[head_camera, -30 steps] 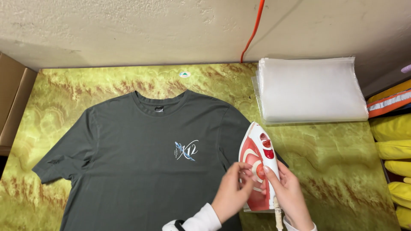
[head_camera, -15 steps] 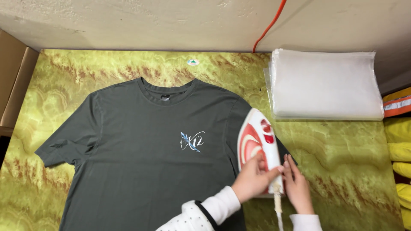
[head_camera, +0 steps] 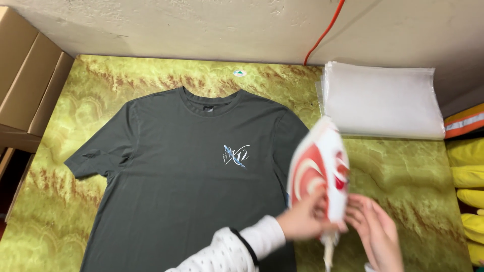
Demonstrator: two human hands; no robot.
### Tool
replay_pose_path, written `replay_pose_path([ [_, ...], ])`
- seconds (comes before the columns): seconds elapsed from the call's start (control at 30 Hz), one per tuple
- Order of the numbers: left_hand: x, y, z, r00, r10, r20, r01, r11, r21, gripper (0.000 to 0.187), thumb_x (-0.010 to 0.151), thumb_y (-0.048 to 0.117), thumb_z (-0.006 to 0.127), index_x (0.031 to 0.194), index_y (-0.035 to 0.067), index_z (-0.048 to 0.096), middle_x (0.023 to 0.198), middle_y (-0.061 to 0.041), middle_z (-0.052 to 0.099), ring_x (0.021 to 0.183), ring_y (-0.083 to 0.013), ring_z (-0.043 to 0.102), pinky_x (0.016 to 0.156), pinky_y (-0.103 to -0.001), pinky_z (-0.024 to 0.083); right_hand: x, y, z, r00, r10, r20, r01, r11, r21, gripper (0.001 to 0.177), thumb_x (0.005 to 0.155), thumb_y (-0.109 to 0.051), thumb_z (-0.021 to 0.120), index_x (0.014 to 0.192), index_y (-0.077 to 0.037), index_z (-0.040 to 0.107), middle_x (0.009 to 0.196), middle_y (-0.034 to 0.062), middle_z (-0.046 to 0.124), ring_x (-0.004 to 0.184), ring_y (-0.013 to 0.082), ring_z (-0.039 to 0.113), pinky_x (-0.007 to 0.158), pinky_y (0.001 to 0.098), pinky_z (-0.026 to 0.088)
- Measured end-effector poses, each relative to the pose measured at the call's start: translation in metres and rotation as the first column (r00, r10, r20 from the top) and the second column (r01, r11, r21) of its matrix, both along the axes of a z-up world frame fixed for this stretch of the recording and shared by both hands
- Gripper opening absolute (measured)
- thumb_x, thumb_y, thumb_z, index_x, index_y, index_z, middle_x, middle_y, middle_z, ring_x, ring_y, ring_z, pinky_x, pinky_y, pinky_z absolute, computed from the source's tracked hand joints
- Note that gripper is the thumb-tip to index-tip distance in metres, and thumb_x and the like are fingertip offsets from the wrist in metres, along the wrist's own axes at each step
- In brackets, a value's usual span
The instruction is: Ironing a jacket, folding it, placing it in a plastic bag, then into a cardboard box, followed by ironing a t-shirt.
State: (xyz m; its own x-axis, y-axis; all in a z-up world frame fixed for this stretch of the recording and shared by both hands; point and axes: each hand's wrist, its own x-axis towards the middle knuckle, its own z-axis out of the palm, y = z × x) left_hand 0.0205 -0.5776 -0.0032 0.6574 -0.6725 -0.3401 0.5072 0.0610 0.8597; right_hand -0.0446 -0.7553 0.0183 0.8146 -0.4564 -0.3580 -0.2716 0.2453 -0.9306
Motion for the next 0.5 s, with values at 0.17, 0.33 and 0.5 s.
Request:
replay_pose_path([
  [0.17, -0.081, -0.016, 0.009, 0.867, -0.302, 0.397, 0.300, 0.951, 0.069, 0.084, 0.085, 0.044, 0.060, 0.160, 0.013, 0.040, 0.157, -0.019, 0.055, 0.144, -0.0304, 0.055, 0.120, -0.036, 0.042, -0.085, -0.017, -0.017, 0.982, -0.167, -0.093, 0.142, 0.963, -0.231, 0.069, 0.083, 0.030, 0.064, 0.150, 0.019, 0.051, 0.128, 0.0426, 0.065, 0.114, 0.0429, 0.065, 0.110, 0.0483, 0.049],
  [0.33, -0.121, -0.036, -0.019, 0.692, -0.317, 0.649, 0.299, 0.944, 0.142, 0.054, 0.099, 0.030, 0.055, 0.151, 0.016, 0.046, 0.139, -0.025, 0.063, 0.119, -0.0505, 0.064, 0.091, -0.056, 0.052, -0.155, -0.011, -0.019, 0.963, -0.245, -0.108, 0.189, 0.906, -0.378, 0.058, 0.073, 0.029, 0.076, 0.130, 0.018, 0.070, 0.122, 0.0320, 0.075, 0.110, 0.0383, 0.072, 0.102, 0.0463, 0.057],
  [0.5, -0.165, -0.058, -0.088, 0.482, -0.227, 0.846, 0.224, 0.966, 0.131, 0.040, 0.094, 0.011, 0.062, 0.134, 0.010, 0.053, 0.120, -0.021, 0.071, 0.101, -0.0492, 0.070, 0.064, -0.059, 0.051, -0.224, -0.026, -0.052, 0.983, -0.129, -0.128, 0.049, 0.866, -0.498, 0.028, 0.074, 0.005, 0.091, 0.099, 0.007, 0.079, 0.105, 0.0097, 0.079, 0.105, 0.0181, 0.067, 0.105, 0.0364, 0.055],
])
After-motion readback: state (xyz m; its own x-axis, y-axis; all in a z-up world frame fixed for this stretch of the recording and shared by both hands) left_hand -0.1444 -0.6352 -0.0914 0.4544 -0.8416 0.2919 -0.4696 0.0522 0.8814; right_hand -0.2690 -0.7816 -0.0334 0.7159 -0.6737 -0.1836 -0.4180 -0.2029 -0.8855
